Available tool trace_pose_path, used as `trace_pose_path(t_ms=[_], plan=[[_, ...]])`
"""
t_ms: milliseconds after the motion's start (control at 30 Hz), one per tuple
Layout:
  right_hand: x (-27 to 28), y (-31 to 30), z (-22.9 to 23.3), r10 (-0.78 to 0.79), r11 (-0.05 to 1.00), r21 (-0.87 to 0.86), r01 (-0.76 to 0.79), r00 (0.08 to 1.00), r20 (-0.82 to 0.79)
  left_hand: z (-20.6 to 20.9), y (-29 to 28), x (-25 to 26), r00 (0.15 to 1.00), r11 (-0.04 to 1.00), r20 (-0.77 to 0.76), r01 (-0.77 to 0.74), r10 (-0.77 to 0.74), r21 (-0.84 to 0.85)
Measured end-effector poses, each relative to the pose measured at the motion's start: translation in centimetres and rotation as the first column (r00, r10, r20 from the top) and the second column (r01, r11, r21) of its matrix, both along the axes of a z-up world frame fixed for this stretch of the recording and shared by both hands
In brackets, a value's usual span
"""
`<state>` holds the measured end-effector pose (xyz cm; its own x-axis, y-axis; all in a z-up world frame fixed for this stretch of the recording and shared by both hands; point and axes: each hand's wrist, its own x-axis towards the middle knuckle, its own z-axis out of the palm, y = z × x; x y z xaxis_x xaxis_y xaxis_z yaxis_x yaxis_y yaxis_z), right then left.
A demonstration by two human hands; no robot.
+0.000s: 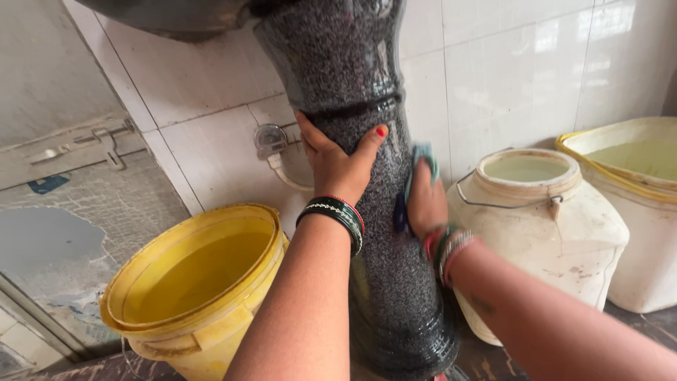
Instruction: The person wipes the surface of a granite pedestal sink with a blue cloth. They dip the cloth into a small container of liquid and continue wiping the basin and the pedestal base.
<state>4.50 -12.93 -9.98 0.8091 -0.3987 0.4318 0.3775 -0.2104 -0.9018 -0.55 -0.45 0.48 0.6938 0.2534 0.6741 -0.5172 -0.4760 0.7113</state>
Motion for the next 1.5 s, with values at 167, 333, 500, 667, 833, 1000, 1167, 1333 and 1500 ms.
trace_pose_path(t_ms=[167, 333, 500, 667, 833, 1000, 1167, 1333, 1500], plan=[[-3.5, 2.3, -0.7, -0.098, 0.993, -0.059, 0.101, 0.994, 0.045, -0.3, 0.2, 0.2, 1.0, 1.0, 0.005, 0.022, -0.022, -0.021], [-3.9, 3.8, 3.9, -0.128, 0.97, -0.131, 0.205, 0.887, 0.443, -0.5, 0.3, 0.8, 1.0, 1.0, 0.006, 0.014, -0.014, -0.024], [-2.9, 3.0, 3.8, -0.096, 0.98, -0.121, 0.155, 0.915, 0.393, -0.6, 0.2, 0.9, 1.0, 0.999, 0.001, 0.019, -0.019, -0.043], [-3.2, 1.7, 0.4, -0.066, 0.979, -0.148, 0.141, 0.903, 0.424, -0.2, 0.1, 0.2, 0.999, 0.999, -0.03, 0.012, -0.013, -0.033], [-5.3, 2.0, -0.2, -0.022, 0.998, -0.063, 0.024, 0.999, 0.033, 0.0, 0.1, -0.3, 0.997, 0.998, -0.072, 0.01, -0.014, -0.059], [-3.2, 3.0, 3.8, -0.114, 0.957, -0.173, 0.231, 0.854, 0.507, -0.3, -0.1, 0.5, 1.0, 0.999, 0.012, -0.013, 0.014, -0.043], [1.5, 1.4, 3.9, -0.03, 0.985, -0.127, 0.117, 0.841, 0.541, -0.9, -0.4, 0.9, 0.998, 0.998, 0.064, 0.0, 0.004, -0.07], [3.8, -1.3, 4.4, 0.072, 0.993, -0.097, -0.061, 0.991, 0.112, -1.3, -0.9, -0.1, 0.996, 0.995, 0.059, -0.059, 0.064, -0.084], [0.6, -0.1, 6.4, 0.159, 0.987, -0.093, -0.133, 0.904, 0.397, -3.0, -2.3, 0.8, 0.945, 0.951, 0.107, -0.31, 0.31, -0.024]])
